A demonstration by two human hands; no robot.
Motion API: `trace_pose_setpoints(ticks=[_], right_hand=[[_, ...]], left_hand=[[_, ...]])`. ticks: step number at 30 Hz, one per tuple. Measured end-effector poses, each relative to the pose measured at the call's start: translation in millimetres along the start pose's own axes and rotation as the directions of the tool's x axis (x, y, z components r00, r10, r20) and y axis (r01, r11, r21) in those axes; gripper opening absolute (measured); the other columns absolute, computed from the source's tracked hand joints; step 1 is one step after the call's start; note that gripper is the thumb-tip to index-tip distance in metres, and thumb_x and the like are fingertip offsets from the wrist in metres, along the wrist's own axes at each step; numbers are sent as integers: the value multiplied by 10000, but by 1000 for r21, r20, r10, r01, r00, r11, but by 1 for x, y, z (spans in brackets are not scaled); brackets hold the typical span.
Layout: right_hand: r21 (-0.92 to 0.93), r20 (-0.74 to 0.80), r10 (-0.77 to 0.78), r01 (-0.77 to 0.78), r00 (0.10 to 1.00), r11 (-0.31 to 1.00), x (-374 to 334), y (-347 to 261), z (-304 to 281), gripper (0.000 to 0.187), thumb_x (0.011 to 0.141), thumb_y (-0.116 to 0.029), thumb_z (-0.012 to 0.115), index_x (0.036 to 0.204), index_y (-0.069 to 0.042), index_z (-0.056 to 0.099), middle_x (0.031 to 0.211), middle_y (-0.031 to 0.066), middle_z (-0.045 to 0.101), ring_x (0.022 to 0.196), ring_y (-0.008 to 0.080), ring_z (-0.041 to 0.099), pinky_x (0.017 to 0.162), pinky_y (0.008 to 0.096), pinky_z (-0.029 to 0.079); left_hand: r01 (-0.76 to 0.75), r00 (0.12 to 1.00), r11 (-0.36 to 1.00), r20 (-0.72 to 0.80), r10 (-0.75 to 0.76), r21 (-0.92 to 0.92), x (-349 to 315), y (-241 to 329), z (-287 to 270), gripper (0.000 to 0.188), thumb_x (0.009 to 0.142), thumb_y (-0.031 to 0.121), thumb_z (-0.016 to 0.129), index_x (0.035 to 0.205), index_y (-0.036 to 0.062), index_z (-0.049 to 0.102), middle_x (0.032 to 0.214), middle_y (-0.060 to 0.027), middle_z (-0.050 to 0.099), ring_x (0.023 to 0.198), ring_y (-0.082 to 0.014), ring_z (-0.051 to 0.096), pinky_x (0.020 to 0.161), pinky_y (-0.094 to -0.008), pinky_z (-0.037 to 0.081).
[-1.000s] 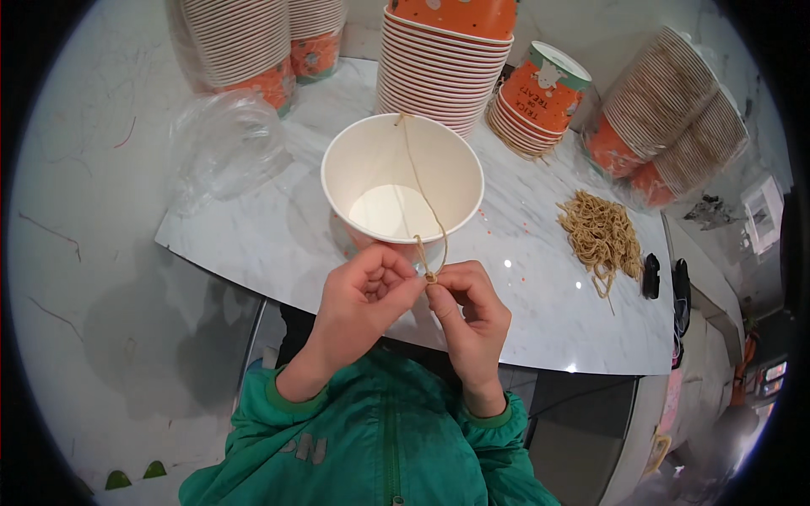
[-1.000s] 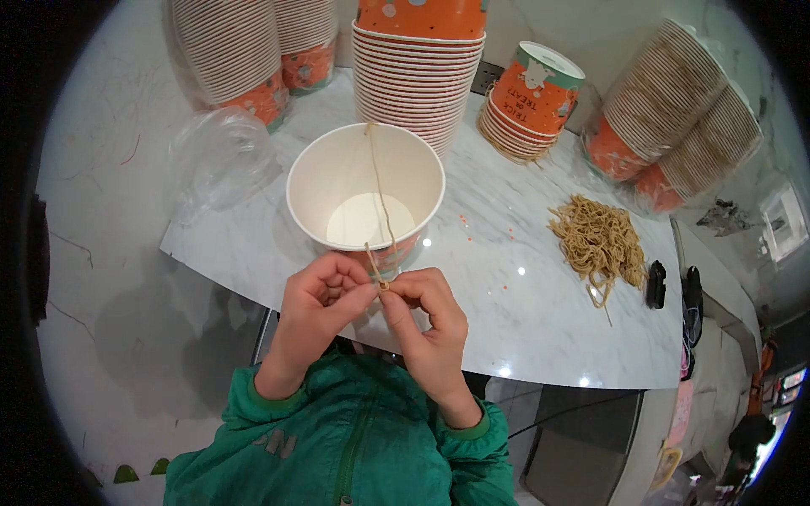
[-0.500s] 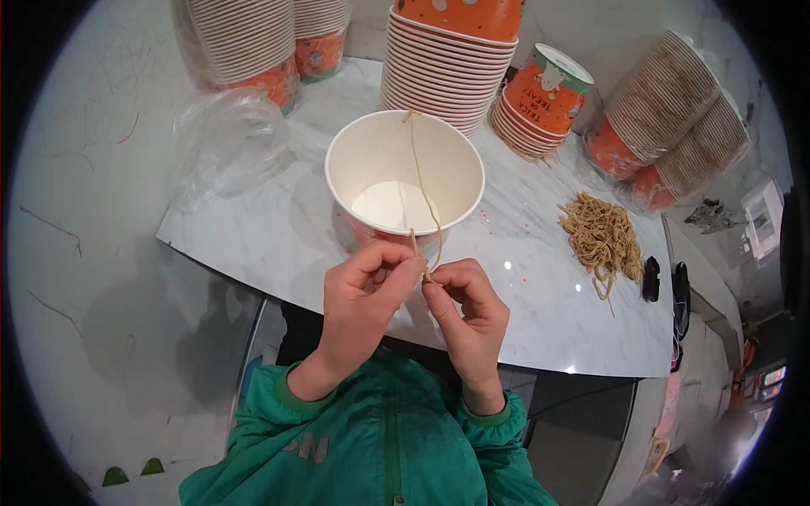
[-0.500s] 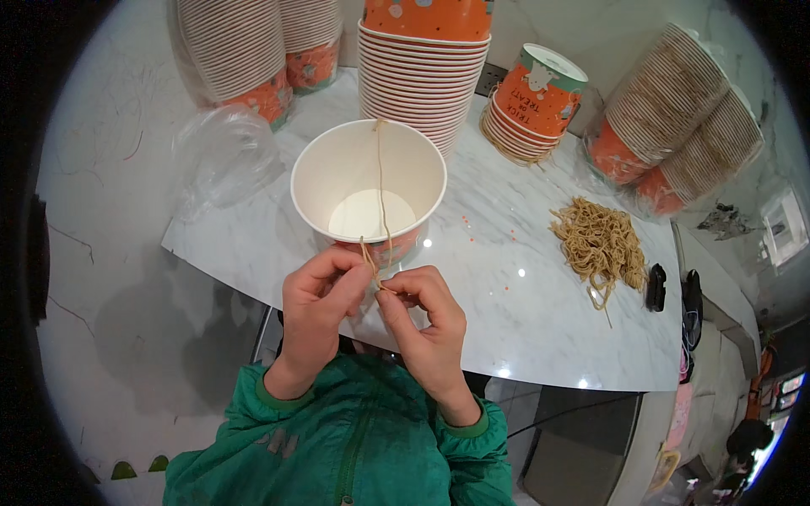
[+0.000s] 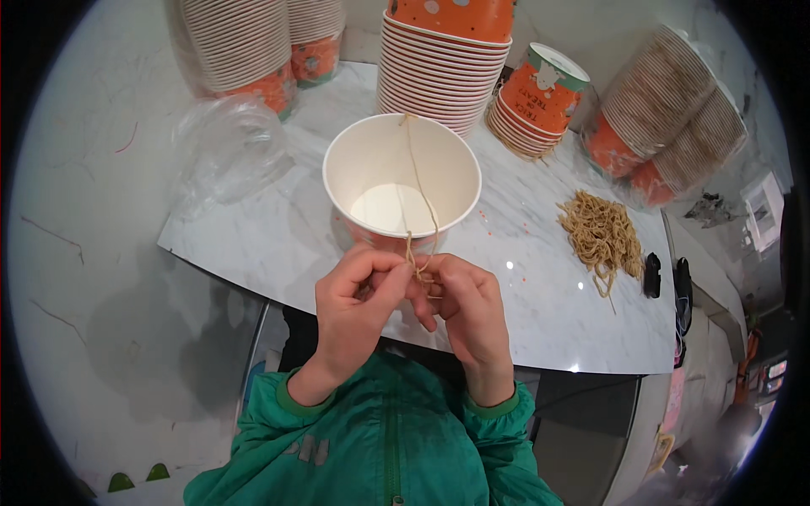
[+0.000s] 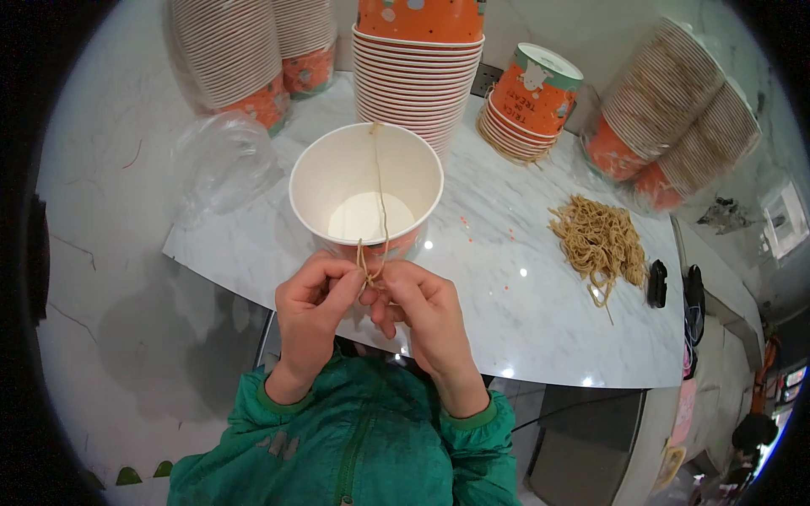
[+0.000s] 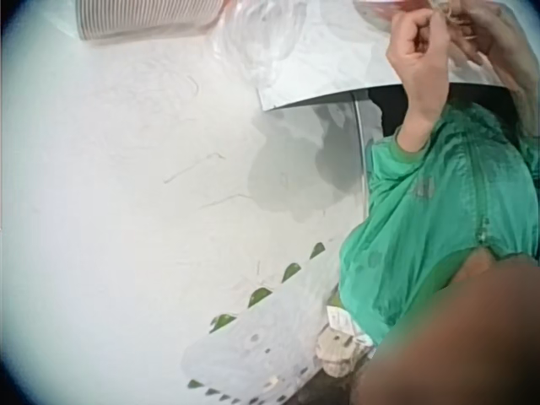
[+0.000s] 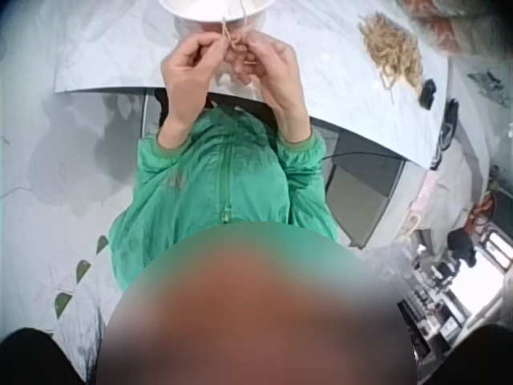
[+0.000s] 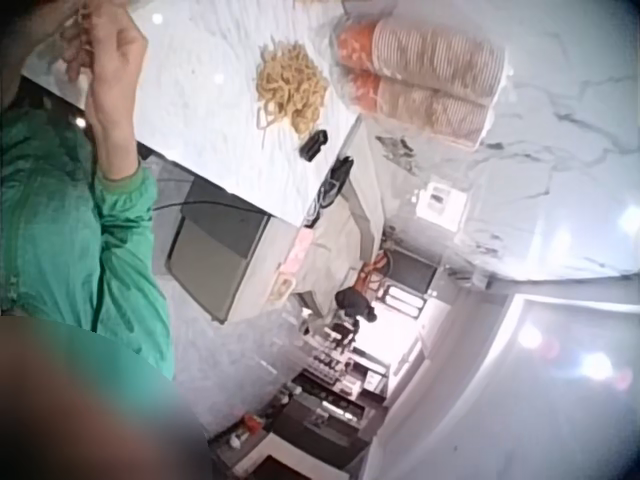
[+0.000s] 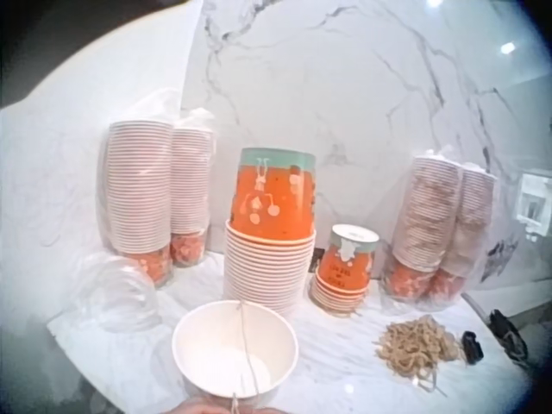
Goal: The recorder is manually tying thin strings onto the rims of decorated paper cups at a workstation.
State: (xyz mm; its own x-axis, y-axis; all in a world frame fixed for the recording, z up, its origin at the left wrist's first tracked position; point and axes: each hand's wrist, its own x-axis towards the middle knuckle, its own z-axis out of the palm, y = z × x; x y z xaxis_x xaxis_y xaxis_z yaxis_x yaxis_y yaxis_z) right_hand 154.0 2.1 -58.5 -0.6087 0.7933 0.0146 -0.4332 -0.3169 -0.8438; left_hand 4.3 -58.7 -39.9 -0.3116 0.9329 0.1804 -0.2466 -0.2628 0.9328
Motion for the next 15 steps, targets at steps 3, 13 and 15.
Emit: trace_pose_setpoints(ticks=[3, 13, 15], right_hand=[[-62, -44, -3, 0, 999, 998, 1, -7, 14, 331, 1055, -231, 558, 1260, 19, 632, 918, 78, 680, 710, 113, 614, 537, 229, 467], [156, 29, 114, -117, 993, 981, 16, 0, 18, 164, 1023, -149, 634, 1041, 12, 657, 792, 44, 633, 567, 63, 496, 459, 202, 352], [164, 5, 111, -110, 994, 980, 16, -2, 19, 147, 1018, -135, 640, 1018, 12, 656, 779, 42, 625, 561, 56, 476, 457, 200, 335]], left_hand=[[-101, 995, 992, 1, 101, 70, 2, -11, -7, 57, 961, -26, 628, 998, -38, 669, 858, -37, 637, 678, -96, 648, 580, -225, 473], [-443, 852, 740, -21, 524, 505, 3, -15, -9, 128, 868, -64, 713, 970, 13, 701, 886, -10, 605, 685, -45, 501, 540, -211, 376], [-400, 900, 855, -31, 434, 330, 4, -21, -15, 123, 877, -56, 709, 977, 13, 694, 907, -6, 604, 714, -39, 512, 579, -205, 387]])
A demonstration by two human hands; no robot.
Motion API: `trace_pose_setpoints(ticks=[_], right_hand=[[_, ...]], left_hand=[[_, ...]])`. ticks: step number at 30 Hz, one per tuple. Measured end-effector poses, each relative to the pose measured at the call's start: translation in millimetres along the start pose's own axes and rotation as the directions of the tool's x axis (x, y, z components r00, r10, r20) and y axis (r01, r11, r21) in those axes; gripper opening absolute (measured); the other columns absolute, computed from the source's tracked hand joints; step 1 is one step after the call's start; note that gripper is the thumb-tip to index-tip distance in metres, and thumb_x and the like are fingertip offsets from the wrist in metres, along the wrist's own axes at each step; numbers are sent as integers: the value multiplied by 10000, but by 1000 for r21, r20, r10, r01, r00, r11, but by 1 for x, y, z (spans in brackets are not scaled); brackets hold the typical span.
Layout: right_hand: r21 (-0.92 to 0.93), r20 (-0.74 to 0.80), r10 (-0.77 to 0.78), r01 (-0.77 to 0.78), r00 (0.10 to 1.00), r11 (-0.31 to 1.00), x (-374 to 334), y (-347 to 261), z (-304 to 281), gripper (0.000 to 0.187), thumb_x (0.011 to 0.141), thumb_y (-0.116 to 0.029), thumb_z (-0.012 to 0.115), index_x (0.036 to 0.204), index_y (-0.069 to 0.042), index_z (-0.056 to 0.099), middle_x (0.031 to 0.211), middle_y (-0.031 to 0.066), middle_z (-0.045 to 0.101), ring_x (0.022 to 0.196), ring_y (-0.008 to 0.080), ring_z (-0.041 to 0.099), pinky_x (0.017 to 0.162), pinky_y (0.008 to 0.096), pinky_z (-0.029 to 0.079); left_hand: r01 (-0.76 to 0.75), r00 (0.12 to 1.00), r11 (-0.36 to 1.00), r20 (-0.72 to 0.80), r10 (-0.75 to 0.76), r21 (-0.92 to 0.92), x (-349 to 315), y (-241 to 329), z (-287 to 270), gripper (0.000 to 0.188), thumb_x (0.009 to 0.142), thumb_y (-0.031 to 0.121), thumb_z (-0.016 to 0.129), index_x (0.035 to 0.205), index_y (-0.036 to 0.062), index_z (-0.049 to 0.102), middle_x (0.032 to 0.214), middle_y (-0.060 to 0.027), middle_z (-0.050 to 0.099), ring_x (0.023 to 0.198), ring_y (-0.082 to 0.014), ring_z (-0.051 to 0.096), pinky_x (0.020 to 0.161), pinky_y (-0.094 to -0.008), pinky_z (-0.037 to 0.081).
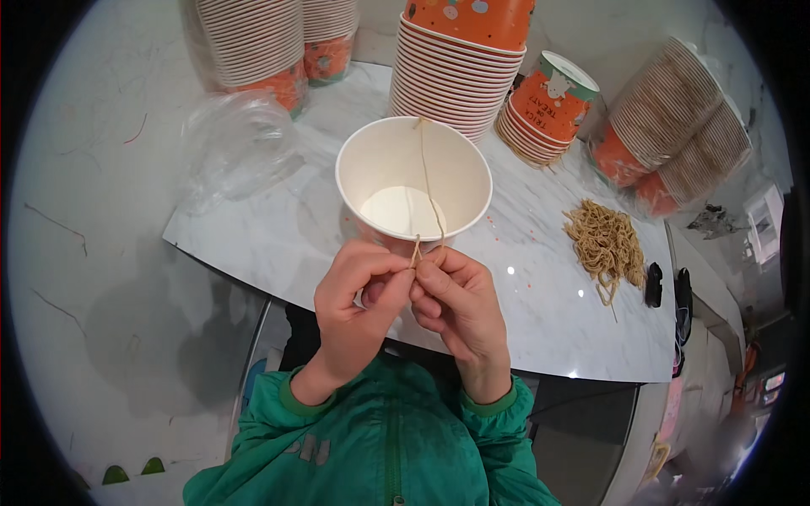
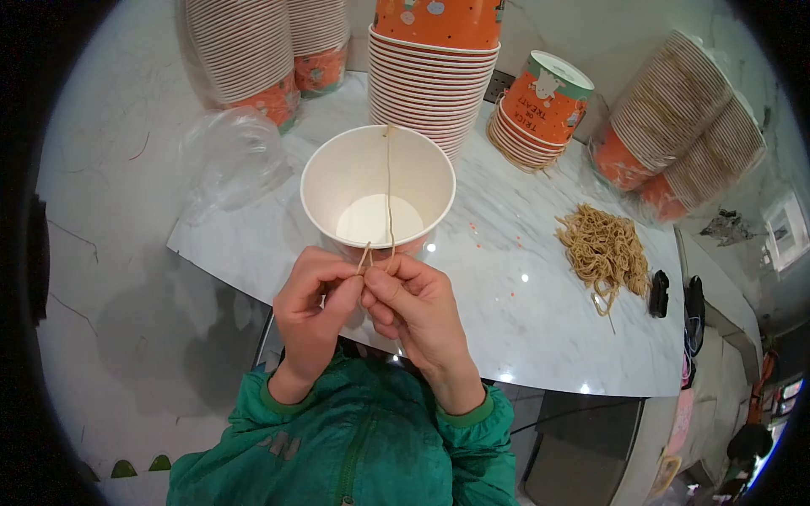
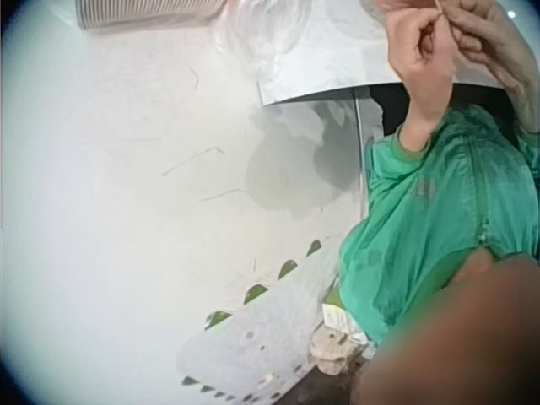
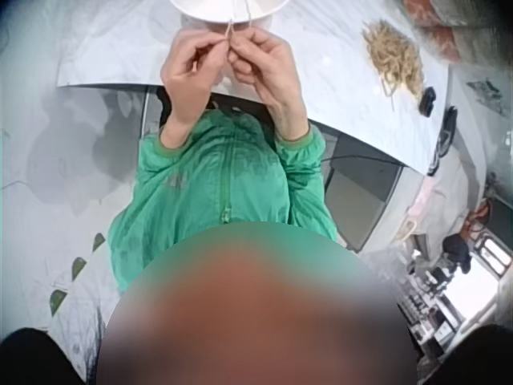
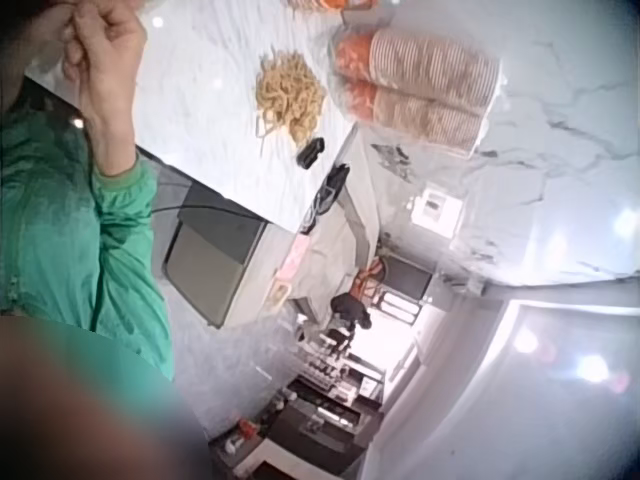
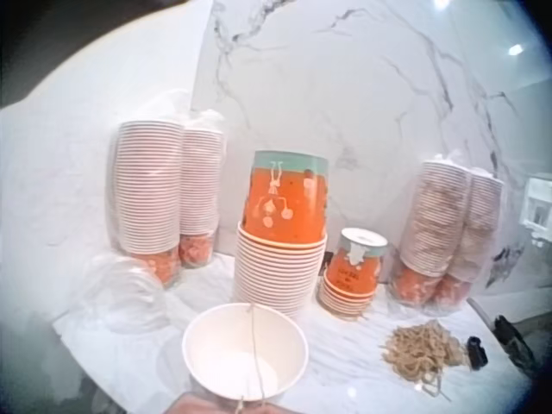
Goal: The recorder is manually tying thin strings onto the rims of decorated paper cups at a workstation.
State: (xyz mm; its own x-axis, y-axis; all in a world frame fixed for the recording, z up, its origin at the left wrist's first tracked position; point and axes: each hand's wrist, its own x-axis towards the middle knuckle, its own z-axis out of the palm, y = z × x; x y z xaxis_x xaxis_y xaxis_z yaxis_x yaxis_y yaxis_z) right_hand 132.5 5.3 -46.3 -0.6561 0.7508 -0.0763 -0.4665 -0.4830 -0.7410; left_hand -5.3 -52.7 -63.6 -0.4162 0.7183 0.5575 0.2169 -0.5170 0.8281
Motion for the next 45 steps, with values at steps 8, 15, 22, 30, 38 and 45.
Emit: trace_pose_setpoints(ticks=[8, 15, 22, 30, 38, 45], right_hand=[[17, 35, 43, -44, 998, 999, -7, -5, -7, 111, 991, -87, 669, 998, 23, 650, 753, 26, 601, 542, 31, 411, 451, 189, 268], [-89, 16, 102, -101, 995, 991, -7, -18, -15, 109, 973, -49, 683, 1023, 48, 686, 713, 4, 573, 546, 29, 410, 455, 188, 258], [-167, 34, 156, -148, 987, 975, -5, -17, -12, 136, 978, -69, 680, 1013, 62, 690, 711, -1, 578, 538, 29, 425, 463, 190, 266], [-267, 7, 122, -115, 993, 957, -7, -28, -4, 142, 980, -79, 674, 989, 60, 700, 700, -11, 571, 540, 25, 427, 475, 198, 269], [-473, -30, 28, -39, 999, 880, -7, -20, -1, 131, 975, -83, 659, 955, 42, 692, 714, -27, 589, 562, 14, 452, 498, 193, 304], [-400, -81, -60, 23, 995, 916, -9, -20, -6, 221, 1031, -133, 599, 1044, 60, 707, 797, 70, 691, 590, 75, 573, 521, 222, 442]], left_hand=[[277, 960, 908, 121, -251, -315, 5, 6, -3, 67, 930, -53, 658, 988, -19, 662, 938, 17, 600, 797, -36, 545, 720, -199, 440], [269, 963, 912, 111, -246, -309, 9, 3, -4, 61, 931, -56, 654, 978, -18, 654, 927, 21, 601, 807, -30, 541, 731, -198, 443], [290, 957, 890, 111, -268, -352, 12, 6, -4, 46, 929, -53, 656, 957, -18, 645, 916, 30, 595, 799, -24, 533, 722, -192, 431], [287, 956, 906, 33, -291, -312, 17, 8, -5, 15, 945, -37, 650, 952, -24, 646, 907, 29, 589, 778, -15, 516, 697, -191, 420], [259, 959, 924, -36, -280, -282, 16, 4, -2, 28, 941, -43, 646, 934, -16, 646, 888, 36, 585, 777, -16, 511, 695, -183, 407], [262, 965, 951, 65, -255, -163, 21, -2, -12, 20, 938, -7, 673, 936, -13, 654, 873, 40, 578, 745, -19, 483, 665, -186, 390]])
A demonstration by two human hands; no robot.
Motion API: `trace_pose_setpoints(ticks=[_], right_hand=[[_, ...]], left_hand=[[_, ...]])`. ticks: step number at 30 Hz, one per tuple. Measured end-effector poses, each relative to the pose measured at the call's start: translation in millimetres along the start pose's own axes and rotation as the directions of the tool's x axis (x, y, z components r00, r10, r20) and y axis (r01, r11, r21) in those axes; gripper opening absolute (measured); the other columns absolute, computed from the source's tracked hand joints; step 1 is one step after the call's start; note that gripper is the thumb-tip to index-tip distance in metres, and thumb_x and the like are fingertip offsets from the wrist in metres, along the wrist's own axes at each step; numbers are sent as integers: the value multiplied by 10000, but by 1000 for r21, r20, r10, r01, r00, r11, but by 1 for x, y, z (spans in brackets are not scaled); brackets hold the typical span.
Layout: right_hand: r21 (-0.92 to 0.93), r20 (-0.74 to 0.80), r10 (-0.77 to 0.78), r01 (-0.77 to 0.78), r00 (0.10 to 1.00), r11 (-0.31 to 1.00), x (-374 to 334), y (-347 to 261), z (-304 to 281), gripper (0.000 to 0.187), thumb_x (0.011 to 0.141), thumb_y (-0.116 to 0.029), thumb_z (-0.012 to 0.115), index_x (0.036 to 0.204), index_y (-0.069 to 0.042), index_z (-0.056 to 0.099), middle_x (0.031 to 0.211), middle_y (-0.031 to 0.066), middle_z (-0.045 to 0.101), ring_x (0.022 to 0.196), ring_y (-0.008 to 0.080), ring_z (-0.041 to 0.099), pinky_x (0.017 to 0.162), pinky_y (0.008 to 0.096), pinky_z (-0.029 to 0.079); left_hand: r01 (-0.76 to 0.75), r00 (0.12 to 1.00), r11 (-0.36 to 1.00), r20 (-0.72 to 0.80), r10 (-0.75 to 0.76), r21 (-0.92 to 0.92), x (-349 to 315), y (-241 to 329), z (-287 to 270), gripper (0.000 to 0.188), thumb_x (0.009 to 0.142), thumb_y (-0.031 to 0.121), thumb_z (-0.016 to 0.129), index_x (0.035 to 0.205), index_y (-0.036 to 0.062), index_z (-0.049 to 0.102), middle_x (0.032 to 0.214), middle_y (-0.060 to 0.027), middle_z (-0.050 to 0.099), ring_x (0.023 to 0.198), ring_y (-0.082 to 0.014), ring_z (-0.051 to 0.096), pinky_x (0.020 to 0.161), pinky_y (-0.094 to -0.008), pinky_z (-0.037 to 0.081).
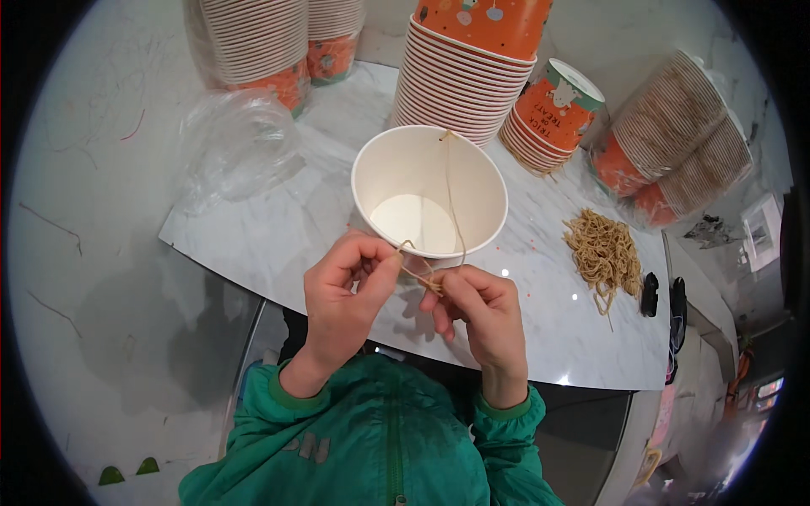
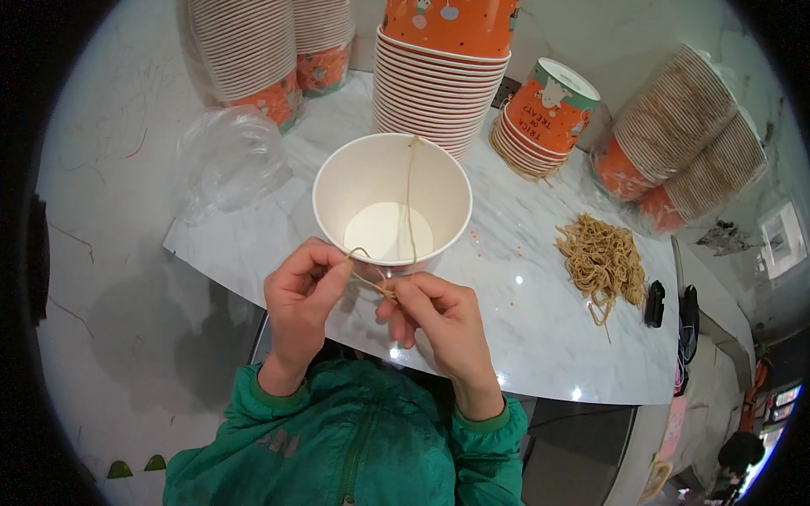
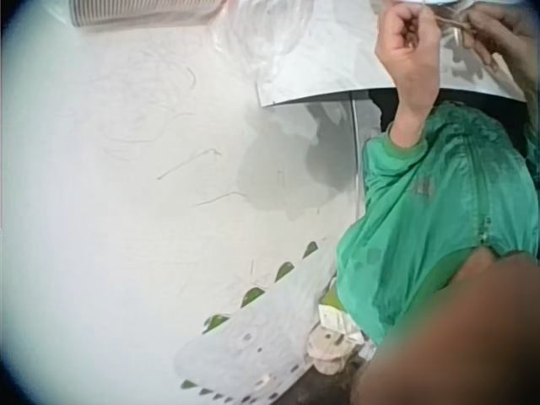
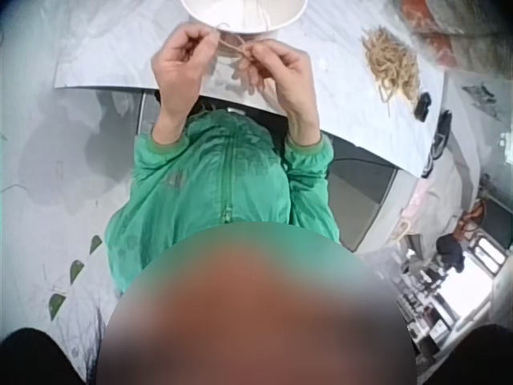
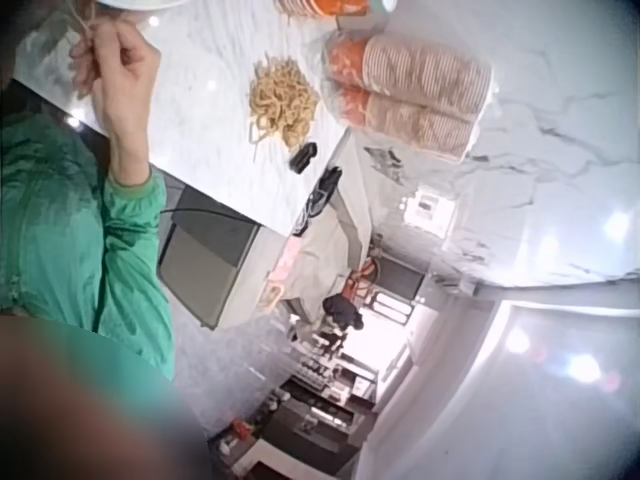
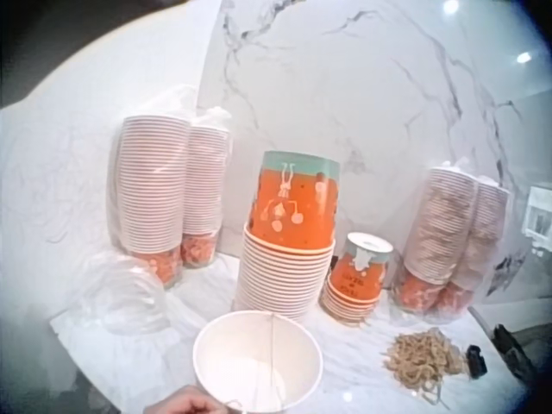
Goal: The recorder is manually tying thin strings onto the rims of decorated paper cups at a workstation.
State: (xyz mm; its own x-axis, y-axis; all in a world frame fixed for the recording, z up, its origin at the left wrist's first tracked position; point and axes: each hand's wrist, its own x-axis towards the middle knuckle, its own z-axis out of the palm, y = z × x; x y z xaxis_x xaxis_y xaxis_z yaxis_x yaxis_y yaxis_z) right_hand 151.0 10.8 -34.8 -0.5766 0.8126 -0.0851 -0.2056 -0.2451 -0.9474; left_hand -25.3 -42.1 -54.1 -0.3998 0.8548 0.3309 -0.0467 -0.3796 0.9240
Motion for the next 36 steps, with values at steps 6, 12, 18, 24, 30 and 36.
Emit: trace_pose_setpoints(ticks=[6, 12, 18, 24, 30, 36], right_hand=[[116, 0, 3, -3, 1000, 993, 0, 6, 2, 239, 1040, -141, 587, 1058, 68, 701, 816, 88, 698, 597, 103, 599, 526, 243, 479], [64, 41, -26, 23, 999, 998, 2, 15, 4, 214, 1028, -123, 609, 1032, 68, 705, 790, 72, 685, 597, 97, 597, 535, 235, 469], [-222, -128, -181, 150, 975, 963, -9, 7, 8, 214, 1032, -110, 583, 1037, 54, 720, 772, 41, 665, 610, 78, 576, 572, 223, 457], [-492, -249, -566, 401, 785, 773, -15, 10, 8, 120, 991, -30, 610, 1040, 27, 703, 920, 39, 583, 717, 78, 578, 580, 218, 449], [-379, -217, -616, 516, 757, 768, -12, 12, 9, 101, 936, 39, 643, 1022, 16, 691, 1042, 49, 517, 920, 106, 540, 753, 221, 439], [-172, -301, -575, 549, 761, 818, -10, 9, 23, 91, 926, 63, 635, 999, 25, 676, 1009, 35, 531, 897, 104, 507, 810, 234, 417]], left_hand=[[94, 995, 993, 17, -93, -75, -4, 4, 0, 18, 943, 2, 666, 948, -13, 657, 868, 42, 587, 746, -21, 477, 672, -197, 397], [83, 996, 993, 20, -81, -89, -5, 1, -2, 25, 940, 4, 669, 937, -10, 649, 868, 42, 586, 744, -20, 475, 663, -193, 394], [-44, 995, 990, 96, 31, 133, -4, 6, -3, 55, 911, -63, 643, 910, -11, 625, 865, 9, 570, 728, -46, 494, 648, -198, 393], [-431, 887, 766, 69, 457, 477, -12, 11, 4, 213, 807, -69, 697, 999, 14, 658, 904, -86, 641, 697, -179, 603, 552, -270, 461], [-672, 668, 370, 309, 677, 641, -4, 13, 30, 389, 700, 56, 774, 1081, 48, 695, 1042, -68, 663, 934, -250, 627, 765, -396, 478], [-672, 544, 213, 277, 792, 709, 2, 0, 44, 377, 700, 83, 797, 1063, 42, 708, 979, -31, 668, 847, -228, 606, 786, -404, 401]])
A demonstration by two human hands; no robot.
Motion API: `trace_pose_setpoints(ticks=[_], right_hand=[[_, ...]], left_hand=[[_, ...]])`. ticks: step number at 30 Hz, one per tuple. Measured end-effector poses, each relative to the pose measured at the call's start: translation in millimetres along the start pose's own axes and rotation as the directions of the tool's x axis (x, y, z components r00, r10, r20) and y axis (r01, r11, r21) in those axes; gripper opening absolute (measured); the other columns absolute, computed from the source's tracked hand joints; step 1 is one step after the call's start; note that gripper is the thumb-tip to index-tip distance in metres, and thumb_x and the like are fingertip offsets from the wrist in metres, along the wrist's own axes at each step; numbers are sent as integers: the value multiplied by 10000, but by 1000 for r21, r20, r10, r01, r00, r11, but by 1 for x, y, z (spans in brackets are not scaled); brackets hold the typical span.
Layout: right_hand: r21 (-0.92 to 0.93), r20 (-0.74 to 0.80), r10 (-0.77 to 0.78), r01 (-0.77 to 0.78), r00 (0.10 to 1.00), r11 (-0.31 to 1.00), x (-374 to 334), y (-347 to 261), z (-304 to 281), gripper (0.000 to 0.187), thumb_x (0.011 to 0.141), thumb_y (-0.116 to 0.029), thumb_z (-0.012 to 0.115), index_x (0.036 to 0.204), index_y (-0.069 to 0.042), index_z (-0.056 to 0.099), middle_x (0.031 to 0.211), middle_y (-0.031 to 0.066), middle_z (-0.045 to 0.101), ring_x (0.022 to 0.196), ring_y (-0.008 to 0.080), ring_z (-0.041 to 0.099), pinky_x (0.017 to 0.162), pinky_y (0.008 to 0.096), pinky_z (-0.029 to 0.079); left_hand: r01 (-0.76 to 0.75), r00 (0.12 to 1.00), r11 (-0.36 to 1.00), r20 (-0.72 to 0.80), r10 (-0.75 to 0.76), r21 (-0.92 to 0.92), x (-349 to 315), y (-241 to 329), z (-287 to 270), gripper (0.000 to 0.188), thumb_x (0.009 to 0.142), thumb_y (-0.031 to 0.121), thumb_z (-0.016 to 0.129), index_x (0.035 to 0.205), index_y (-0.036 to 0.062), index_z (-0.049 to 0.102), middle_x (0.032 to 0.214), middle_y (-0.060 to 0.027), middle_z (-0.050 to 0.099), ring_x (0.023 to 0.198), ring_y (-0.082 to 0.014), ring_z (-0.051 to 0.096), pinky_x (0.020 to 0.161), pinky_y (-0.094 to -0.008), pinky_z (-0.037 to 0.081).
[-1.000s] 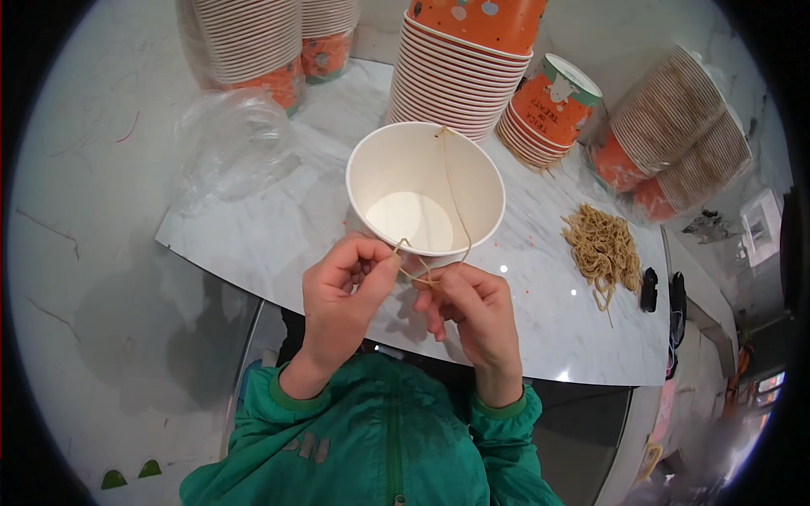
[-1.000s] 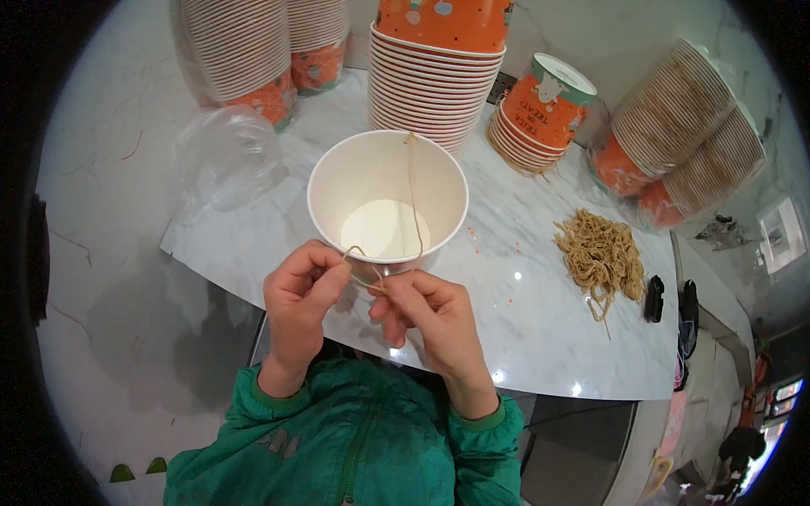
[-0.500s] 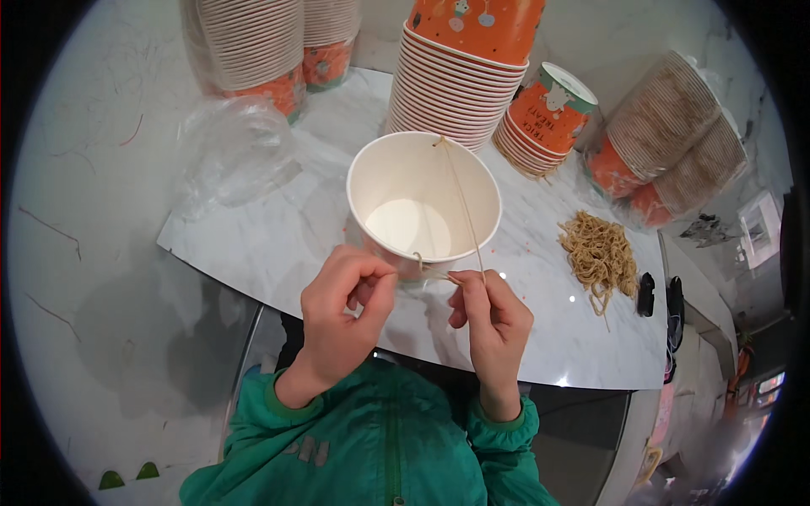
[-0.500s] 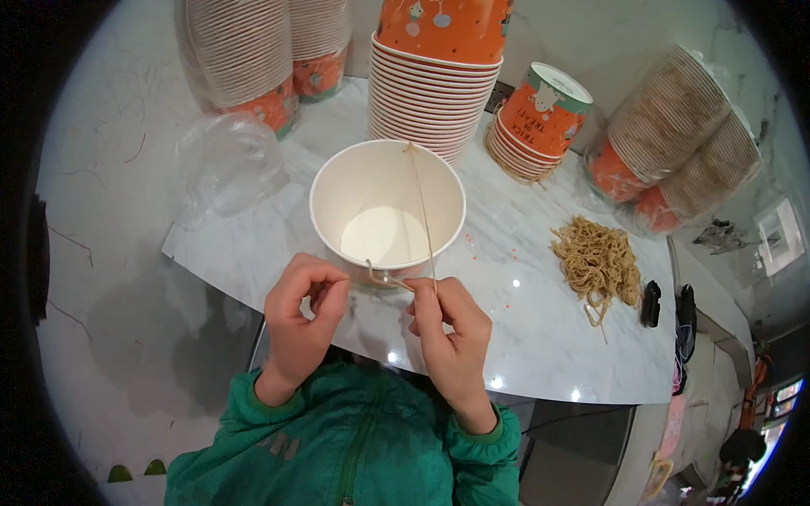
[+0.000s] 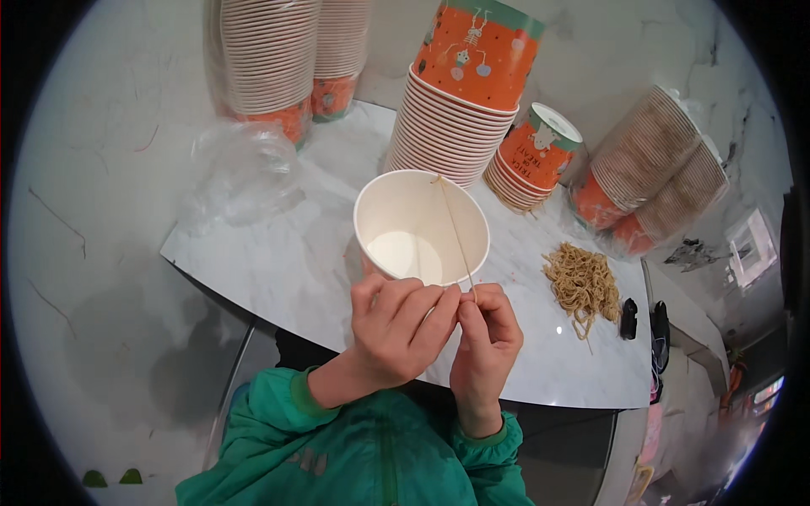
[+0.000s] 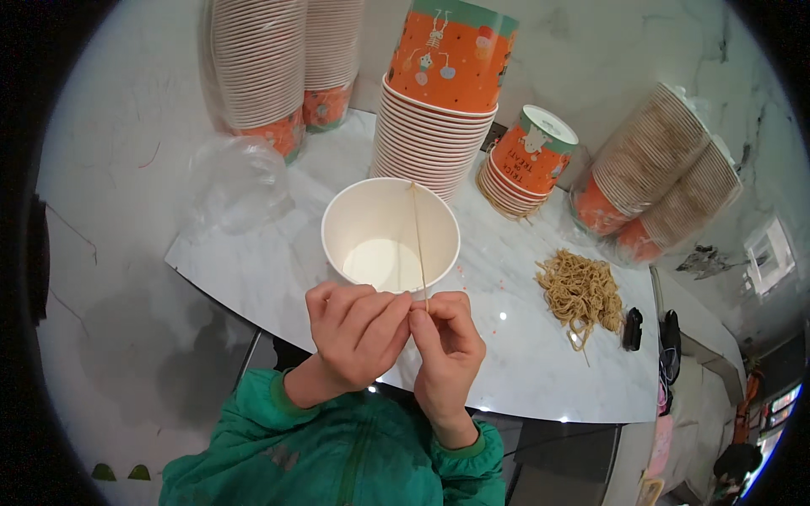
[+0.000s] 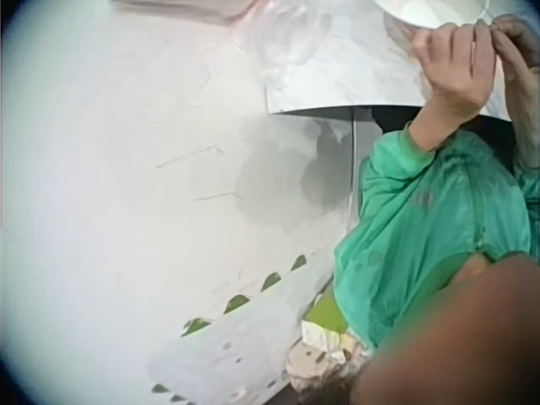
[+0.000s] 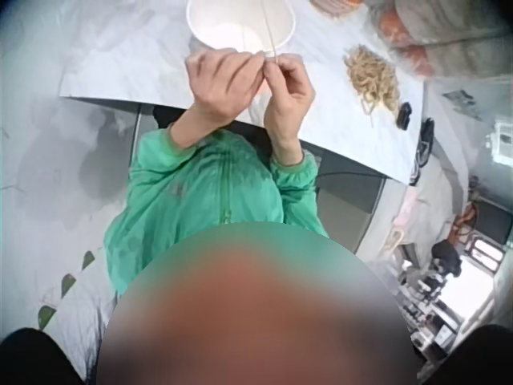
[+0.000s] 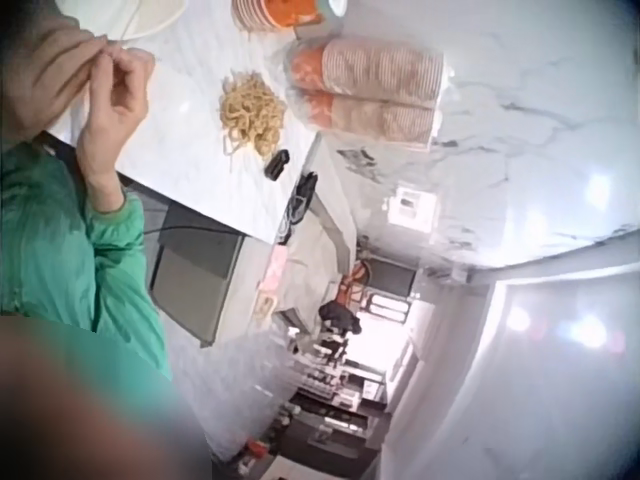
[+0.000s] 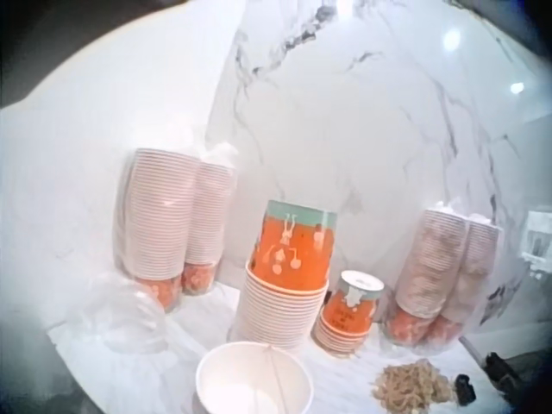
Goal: The recorder is manually tying thin strings onto the rims of decorated paper cups at a workstation.
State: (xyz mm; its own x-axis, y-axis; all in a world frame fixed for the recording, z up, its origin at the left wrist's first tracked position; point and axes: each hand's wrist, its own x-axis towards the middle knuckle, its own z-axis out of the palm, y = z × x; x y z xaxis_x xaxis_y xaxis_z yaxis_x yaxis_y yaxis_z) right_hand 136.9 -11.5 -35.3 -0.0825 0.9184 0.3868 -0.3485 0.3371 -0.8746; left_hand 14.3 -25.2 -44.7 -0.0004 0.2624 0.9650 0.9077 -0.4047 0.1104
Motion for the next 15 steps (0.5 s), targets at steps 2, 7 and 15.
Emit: trace_pose_setpoints(ticks=[2, 7, 15], right_hand=[[144, -23, 90, -86, 996, 986, 2, -4, 4, 64, 952, 39, 609, 984, 30, 663, 966, 28, 564, 879, 104, 502, 818, 252, 414], [312, -1, 118, -112, 993, 943, 10, -5, 5, 81, 978, -8, 578, 964, 30, 648, 939, 23, 589, 872, 114, 516, 820, 275, 413], [474, 91, 216, -233, 972, 849, 30, -13, -8, 102, 972, -91, 592, 921, -12, 630, 930, 29, 599, 878, 123, 525, 825, 287, 406]], left_hand=[[-29, 1000, 1000, -12, 29, -8, 0, -1, 1, 362, 704, 78, 796, 1054, 44, 711, 942, -17, 656, 814, -213, 603, 778, -403, 386], [-43, 999, 999, 9, 44, -14, 2, -6, 0, 374, 682, 57, 783, 1048, 54, 711, 954, -22, 653, 856, -219, 603, 797, -412, 397], [-31, 999, 999, 22, 31, -27, 1, -22, -1, 226, 667, 71, 725, 887, 101, 684, 1057, -19, 656, 966, -226, 617, 939, -464, 407]])
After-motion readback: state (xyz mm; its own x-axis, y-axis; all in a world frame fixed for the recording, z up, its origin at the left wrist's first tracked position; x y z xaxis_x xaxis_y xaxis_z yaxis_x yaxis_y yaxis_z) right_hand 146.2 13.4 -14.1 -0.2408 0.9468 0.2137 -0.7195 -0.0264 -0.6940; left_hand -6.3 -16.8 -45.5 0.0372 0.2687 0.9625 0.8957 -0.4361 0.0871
